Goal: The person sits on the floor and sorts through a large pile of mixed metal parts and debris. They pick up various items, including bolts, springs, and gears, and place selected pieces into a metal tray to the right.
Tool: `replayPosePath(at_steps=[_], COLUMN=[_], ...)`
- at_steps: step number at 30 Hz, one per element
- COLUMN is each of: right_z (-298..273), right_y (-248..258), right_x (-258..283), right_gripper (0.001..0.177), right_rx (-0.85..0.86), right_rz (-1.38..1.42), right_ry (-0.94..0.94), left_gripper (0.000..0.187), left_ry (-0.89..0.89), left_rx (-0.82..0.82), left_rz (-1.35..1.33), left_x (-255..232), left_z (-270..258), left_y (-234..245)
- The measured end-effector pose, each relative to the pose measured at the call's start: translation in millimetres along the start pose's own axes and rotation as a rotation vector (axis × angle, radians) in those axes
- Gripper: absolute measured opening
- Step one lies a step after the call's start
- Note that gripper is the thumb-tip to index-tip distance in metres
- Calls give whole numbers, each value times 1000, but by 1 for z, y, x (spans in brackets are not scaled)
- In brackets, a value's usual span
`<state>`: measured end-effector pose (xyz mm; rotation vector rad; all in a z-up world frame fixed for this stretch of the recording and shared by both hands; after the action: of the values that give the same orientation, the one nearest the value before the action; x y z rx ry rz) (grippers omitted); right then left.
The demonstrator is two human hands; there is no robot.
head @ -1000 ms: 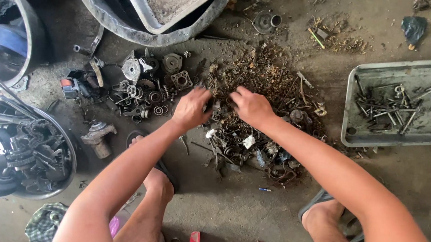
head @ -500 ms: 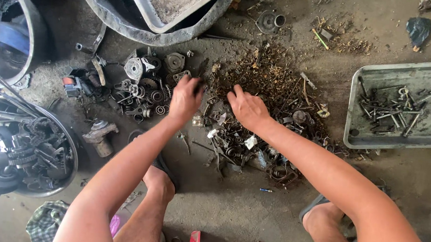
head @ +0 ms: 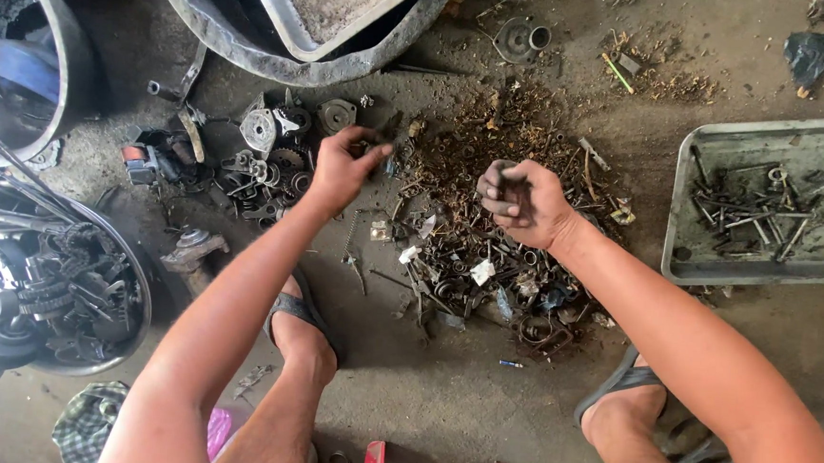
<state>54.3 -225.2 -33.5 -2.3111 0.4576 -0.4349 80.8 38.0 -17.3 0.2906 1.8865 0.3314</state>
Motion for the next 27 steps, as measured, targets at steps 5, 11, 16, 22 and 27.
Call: replayPosePath(at_steps=[5, 11, 16, 22, 27], right_z=[23, 42, 68, 85, 50], right_y=[-2, -35, -50, -31, -34], right_x=[-14, 4, -18, -39, -20], right_gripper=[31, 23, 27, 28, 44], right_rx=[-95, -170, -70, -49, -88], right_rz=[-202, -1160, -2034, -2265, -1728], right_ry=[-51, 317, 745, 635, 324], left_gripper=[22, 26, 29, 39, 44], left_ry=[130, 146, -31, -73, -260], left_rx=[-11, -15, -30, -116, -22], left_rz=[-270, -255, 221, 318, 473], left_x=[11, 21, 24, 39, 4], left_z=[16, 12, 26, 23, 15], left_y=[0, -12, -20, -15, -25])
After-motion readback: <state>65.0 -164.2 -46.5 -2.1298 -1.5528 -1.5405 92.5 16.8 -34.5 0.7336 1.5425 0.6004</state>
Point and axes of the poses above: each hand's wrist, its own z-axis towards the middle knuckle, its own y-axis out of the back of the hand, x = y × z, the point moved 9 cm from there along z, towards the middle knuckle, and after that the axes turned 1 degree about -x, right-handed, at the moved point
